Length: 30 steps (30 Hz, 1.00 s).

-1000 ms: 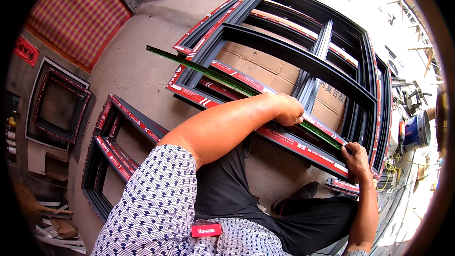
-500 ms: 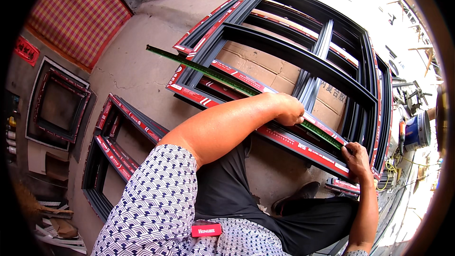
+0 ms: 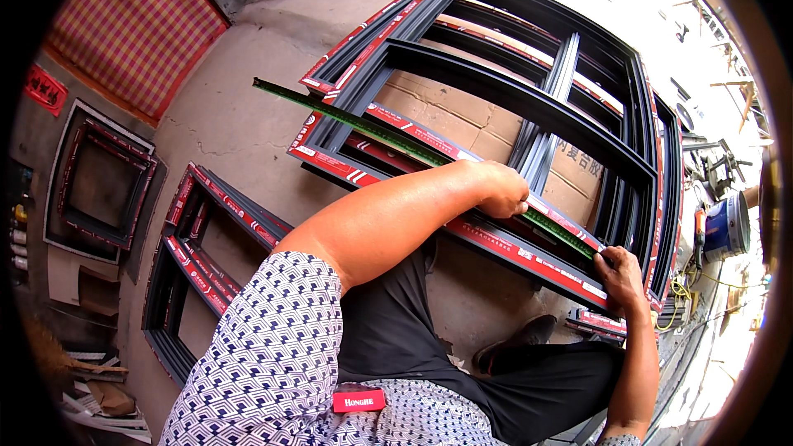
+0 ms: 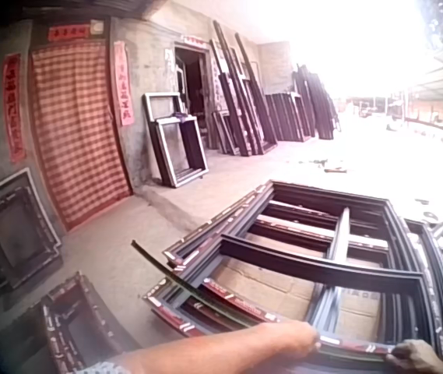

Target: The person sits on the floor and uses a tape measure to measure the dimensions of a window frame. They repeatedly measure different sections of the frame, adjusting the tape measure and repositioning the frame as needed.

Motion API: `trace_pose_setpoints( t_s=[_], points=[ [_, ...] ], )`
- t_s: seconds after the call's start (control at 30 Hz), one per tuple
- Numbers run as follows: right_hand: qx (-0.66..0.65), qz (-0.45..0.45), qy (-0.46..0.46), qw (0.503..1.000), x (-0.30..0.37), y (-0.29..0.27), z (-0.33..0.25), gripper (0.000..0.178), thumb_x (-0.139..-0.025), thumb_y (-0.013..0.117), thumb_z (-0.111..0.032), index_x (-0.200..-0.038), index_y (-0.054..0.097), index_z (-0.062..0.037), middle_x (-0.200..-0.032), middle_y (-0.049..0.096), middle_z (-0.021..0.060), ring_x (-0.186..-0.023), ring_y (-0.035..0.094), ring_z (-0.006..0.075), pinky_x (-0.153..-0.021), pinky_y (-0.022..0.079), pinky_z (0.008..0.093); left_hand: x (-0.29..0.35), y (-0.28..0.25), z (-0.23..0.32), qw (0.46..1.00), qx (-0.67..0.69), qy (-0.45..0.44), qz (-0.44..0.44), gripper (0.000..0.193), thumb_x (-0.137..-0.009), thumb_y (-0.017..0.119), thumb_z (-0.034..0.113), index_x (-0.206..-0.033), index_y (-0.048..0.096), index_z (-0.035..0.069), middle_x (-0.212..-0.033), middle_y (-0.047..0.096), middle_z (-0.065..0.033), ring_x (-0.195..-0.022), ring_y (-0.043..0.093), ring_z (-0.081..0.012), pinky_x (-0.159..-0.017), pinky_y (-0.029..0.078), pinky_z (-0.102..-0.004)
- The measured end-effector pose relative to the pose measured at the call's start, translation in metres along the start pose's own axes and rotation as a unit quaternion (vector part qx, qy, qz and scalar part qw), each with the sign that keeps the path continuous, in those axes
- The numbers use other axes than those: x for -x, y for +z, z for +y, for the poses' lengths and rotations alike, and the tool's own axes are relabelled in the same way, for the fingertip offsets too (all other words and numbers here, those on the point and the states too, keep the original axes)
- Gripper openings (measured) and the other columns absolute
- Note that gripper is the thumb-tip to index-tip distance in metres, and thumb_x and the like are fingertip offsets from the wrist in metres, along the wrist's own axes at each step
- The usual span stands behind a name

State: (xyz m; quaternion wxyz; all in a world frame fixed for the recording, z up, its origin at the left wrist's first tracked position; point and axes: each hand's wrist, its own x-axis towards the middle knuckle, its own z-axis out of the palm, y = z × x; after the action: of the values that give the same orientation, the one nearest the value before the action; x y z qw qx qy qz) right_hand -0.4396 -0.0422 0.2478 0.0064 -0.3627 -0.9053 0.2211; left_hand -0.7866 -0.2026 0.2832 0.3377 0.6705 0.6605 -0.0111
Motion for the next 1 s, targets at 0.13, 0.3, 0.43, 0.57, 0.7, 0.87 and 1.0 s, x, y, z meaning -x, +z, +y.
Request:
trace_pose_setpoints(
  t_s=[0.13, 0.3, 0.43, 0.57, 0.7, 0.87, 1.0],
  points=[
    [0.002, 0.002, 0.0, 1.0, -0.0001, 0.001, 0.0014, 0.031, -0.097, 0.076, -0.027, -0.106, 0.078, 0.0022, -0.095, 0.072, 0.0236, -0.093, 0.072, 0.0417, -0.085, 0.056, 0.0464, -0.0005, 0.0003, -0.0002, 1.0, -0.003, 0.003, -0.001, 0.044, -0.111, 0.055, 0.042, -0.134, 0.073, 0.009, -0.128, 0.074, -0.0217, -0.123, 0.068, -0.042, -0.105, 0.053, -0.0523],
    [-0.005, -0.002, 0.007, 1.0, 0.0001, 0.0009, 0.0023, 0.03, -0.097, 0.077, -0.027, -0.106, 0.078, 0.0019, -0.096, 0.072, 0.0233, -0.095, 0.072, 0.0415, -0.086, 0.055, 0.0466, 0.0002, 0.0001, 0.0003, 1.0, 0.0, -0.002, -0.001, 0.044, -0.111, 0.054, 0.042, -0.133, 0.073, 0.009, -0.128, 0.074, -0.0219, -0.123, 0.068, -0.0422, -0.105, 0.053, -0.0524],
    [-0.004, -0.003, 0.012, 1.0, 0.0011, -0.0003, 0.0025, 0.03, -0.097, 0.077, -0.028, -0.106, 0.078, 0.0008, -0.098, 0.073, 0.0229, -0.097, 0.072, 0.041, -0.087, 0.055, 0.0465, -0.0013, -0.001, 0.002, 1.0, 0.0, -0.008, -0.007, 0.045, -0.11, 0.054, 0.042, -0.132, 0.073, 0.008, -0.127, 0.074, -0.0221, -0.122, 0.069, -0.0427, -0.105, 0.053, -0.0527],
    [0.001, -0.007, 0.01, 1.0, 0.0004, 0.0004, 0.0036, 0.03, -0.099, 0.075, -0.029, -0.107, 0.079, -0.0003, -0.1, 0.073, 0.0228, -0.1, 0.072, 0.041, -0.09, 0.055, 0.0463, -0.0019, 0.0018, 0.0, 1.0, -0.002, 0.002, 0.005, 0.044, -0.11, 0.054, 0.041, -0.13, 0.074, 0.007, -0.125, 0.075, -0.0228, -0.12, 0.069, -0.044, -0.104, 0.053, -0.0535],
    [0.024, -0.009, -0.002, 1.0, -0.0003, -0.0018, 0.0005, 0.031, -0.099, 0.075, -0.031, -0.107, 0.079, -0.0009, -0.101, 0.074, 0.0228, -0.1, 0.072, 0.0409, -0.089, 0.056, 0.047, -0.0028, 0.0005, -0.0019, 1.0, -0.009, 0.01, 0.007, 0.042, -0.11, 0.054, 0.04, -0.126, 0.074, 0.007, -0.122, 0.075, -0.0237, -0.118, 0.07, -0.0448, -0.102, 0.054, -0.0545],
    [0.039, -0.018, 0.01, 0.999, 0.0011, -0.0025, -0.0037, 0.03, -0.098, 0.074, -0.033, -0.108, 0.081, -0.0051, -0.101, 0.073, 0.0203, -0.103, 0.071, 0.0398, -0.092, 0.056, 0.0492, -0.0029, 0.0041, -0.0062, 0.999, -0.019, 0.023, 0.016, 0.043, -0.11, 0.054, 0.04, -0.123, 0.074, 0.003, -0.117, 0.075, -0.0266, -0.114, 0.07, -0.0469, -0.101, 0.055, -0.0542],
    [0.023, -0.024, 0.014, 0.999, 0.0028, -0.0045, -0.0013, 0.031, -0.098, 0.074, -0.033, -0.109, 0.081, -0.0055, -0.101, 0.073, 0.02, -0.104, 0.07, 0.0391, -0.094, 0.055, 0.0492, -0.0087, 0.0064, -0.0053, 1.0, -0.023, 0.019, 0.005, 0.043, -0.11, 0.053, 0.04, -0.123, 0.074, 0.005, -0.119, 0.076, -0.024, -0.116, 0.07, -0.0449, -0.101, 0.055, -0.0539]
  ],
)
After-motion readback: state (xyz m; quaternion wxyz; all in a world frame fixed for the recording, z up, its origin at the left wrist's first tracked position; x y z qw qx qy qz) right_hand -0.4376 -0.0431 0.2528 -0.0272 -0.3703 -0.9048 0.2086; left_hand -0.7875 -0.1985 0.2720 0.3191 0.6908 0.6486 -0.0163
